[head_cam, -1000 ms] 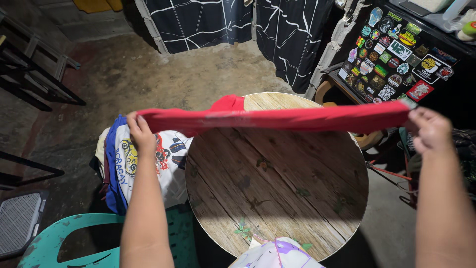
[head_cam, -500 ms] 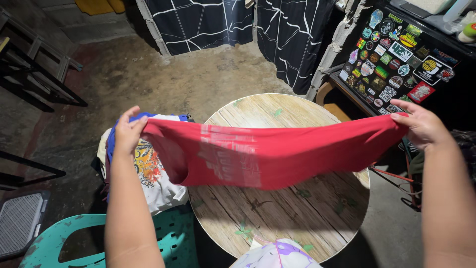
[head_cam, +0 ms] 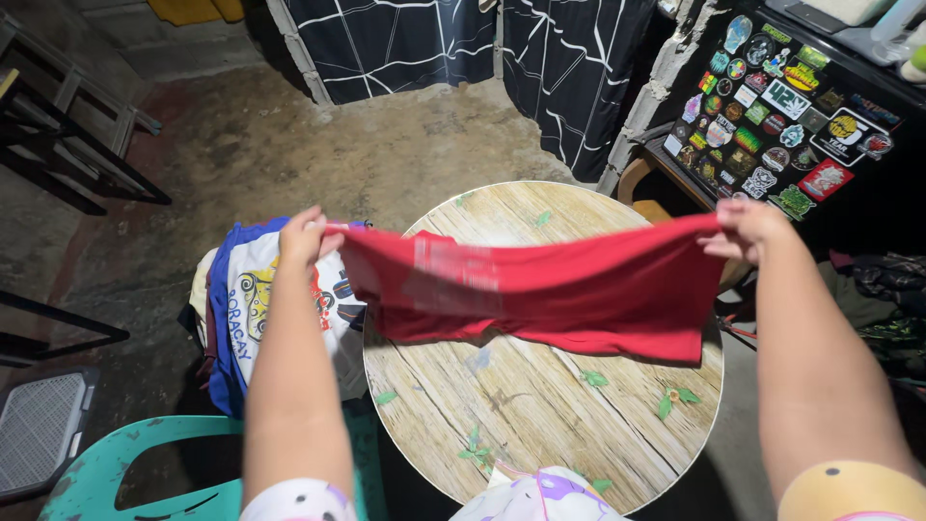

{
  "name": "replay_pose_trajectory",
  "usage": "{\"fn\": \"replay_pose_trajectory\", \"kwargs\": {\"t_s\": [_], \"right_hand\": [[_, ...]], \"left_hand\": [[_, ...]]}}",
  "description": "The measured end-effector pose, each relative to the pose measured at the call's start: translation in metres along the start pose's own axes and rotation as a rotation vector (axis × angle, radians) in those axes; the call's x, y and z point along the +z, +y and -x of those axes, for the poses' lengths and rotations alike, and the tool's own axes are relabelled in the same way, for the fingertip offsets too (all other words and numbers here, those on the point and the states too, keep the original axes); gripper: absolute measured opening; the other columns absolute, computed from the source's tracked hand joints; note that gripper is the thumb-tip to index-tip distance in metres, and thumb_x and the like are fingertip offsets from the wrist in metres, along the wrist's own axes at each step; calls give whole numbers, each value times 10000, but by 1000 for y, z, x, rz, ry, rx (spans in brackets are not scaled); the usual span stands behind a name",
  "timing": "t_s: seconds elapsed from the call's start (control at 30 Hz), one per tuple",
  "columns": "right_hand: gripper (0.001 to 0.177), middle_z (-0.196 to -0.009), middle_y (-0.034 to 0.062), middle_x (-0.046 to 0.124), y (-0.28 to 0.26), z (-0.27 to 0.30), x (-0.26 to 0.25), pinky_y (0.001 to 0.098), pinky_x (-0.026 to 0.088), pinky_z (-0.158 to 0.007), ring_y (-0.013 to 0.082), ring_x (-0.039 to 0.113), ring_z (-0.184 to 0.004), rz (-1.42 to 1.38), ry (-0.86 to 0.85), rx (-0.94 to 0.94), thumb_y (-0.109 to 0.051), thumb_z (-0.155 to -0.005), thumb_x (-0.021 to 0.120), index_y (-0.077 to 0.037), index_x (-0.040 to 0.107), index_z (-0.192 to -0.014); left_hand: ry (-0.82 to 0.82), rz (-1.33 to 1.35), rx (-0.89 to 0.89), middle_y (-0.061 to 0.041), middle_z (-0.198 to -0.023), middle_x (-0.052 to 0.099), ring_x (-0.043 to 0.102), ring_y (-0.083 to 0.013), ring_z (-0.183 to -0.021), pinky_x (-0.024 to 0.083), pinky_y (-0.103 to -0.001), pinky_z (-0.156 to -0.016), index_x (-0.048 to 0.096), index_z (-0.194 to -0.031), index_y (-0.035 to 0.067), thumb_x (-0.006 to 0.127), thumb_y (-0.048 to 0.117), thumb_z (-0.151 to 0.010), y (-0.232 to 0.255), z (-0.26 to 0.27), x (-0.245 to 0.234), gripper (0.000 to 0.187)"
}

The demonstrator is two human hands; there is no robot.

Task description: The person folds several t-shirts one by one on a round table. They smooth and align each shirt, fold the sides and bottom up, and place the folded shirts in a neat stack. The shirts include red, white, blue, and maroon colors.

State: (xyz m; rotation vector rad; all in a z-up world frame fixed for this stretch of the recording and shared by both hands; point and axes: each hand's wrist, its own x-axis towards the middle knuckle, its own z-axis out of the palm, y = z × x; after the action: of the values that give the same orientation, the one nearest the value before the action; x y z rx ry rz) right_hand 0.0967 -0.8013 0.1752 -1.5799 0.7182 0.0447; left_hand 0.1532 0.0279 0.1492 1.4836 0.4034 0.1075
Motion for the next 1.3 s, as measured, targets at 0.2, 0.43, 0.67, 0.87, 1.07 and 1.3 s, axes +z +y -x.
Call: {"fn": "replay_pose_trajectory", "kwargs": {"t_s": [0.2, 0.43, 0.67, 0.87, 1.07, 1.3], "right_hand": [[347, -1200, -3, 624, -84, -14, -2, 332, 460, -770, 137, 480, -814, -528, -37, -639, 49, -1125, 586, -190, 642, -1370], [189, -1308, 136, 648, -88, 40, -49, 559, 546, -1188, 358, 680, -1216, -806, -351, -712, -51, -1204, 515, -132, 528, -1374], [392, -1181, 66, 678, 57, 68, -57, 506, 568, -998, 263, 687, -1088, -458, -147, -446, 60, -903, 515, -116, 571, -1249], [470, -1110, 31, 678, 175, 106, -44, 421, 519, -801, 187, 636, -956, 146, 110, 53, -68, -898, 653, -118, 594, -1361], [325, -1009, 32, 707, 198, 120, -45, 391, 473, -743, 191, 686, -893, 204, 94, 297, -173, -947, 703, -133, 602, -1253], [253, -975, 90, 707, 193, 116, -43, 354, 578, -701, 213, 705, -811, 80, 40, 199, -96, -929, 720, -66, 614, -1158]], "left_hand": [[131, 317, 534, -28, -1159, 689, 614, -95, -887, 425, -275, -598, 678, -1286, 101, 688, 176, -1050, 92, -13, 47, 247], [12, 538, 457, -7, -1071, 693, 715, -131, -971, 653, -299, -856, 646, -1157, 138, 667, 195, -1020, 125, 50, 27, 149], [80, 79, 247, 39, -1087, 674, 652, -82, -997, 530, -269, -894, 613, -1124, 95, 751, 141, -914, -59, 83, -31, 255], [-41, -352, -10, -88, -940, 758, 626, -140, -771, 480, -264, -653, 693, -1186, 22, 790, 219, -861, -187, 153, -70, 392], [20, -717, -148, -51, -859, 788, 670, -146, -707, 501, -281, -645, 716, -1150, 74, 816, 372, -826, -203, 179, -76, 451], [43, -394, -196, -98, -876, 742, 689, -154, -648, 578, -300, -580, 712, -1043, -21, 826, 265, -840, -202, 166, -64, 368]]}}
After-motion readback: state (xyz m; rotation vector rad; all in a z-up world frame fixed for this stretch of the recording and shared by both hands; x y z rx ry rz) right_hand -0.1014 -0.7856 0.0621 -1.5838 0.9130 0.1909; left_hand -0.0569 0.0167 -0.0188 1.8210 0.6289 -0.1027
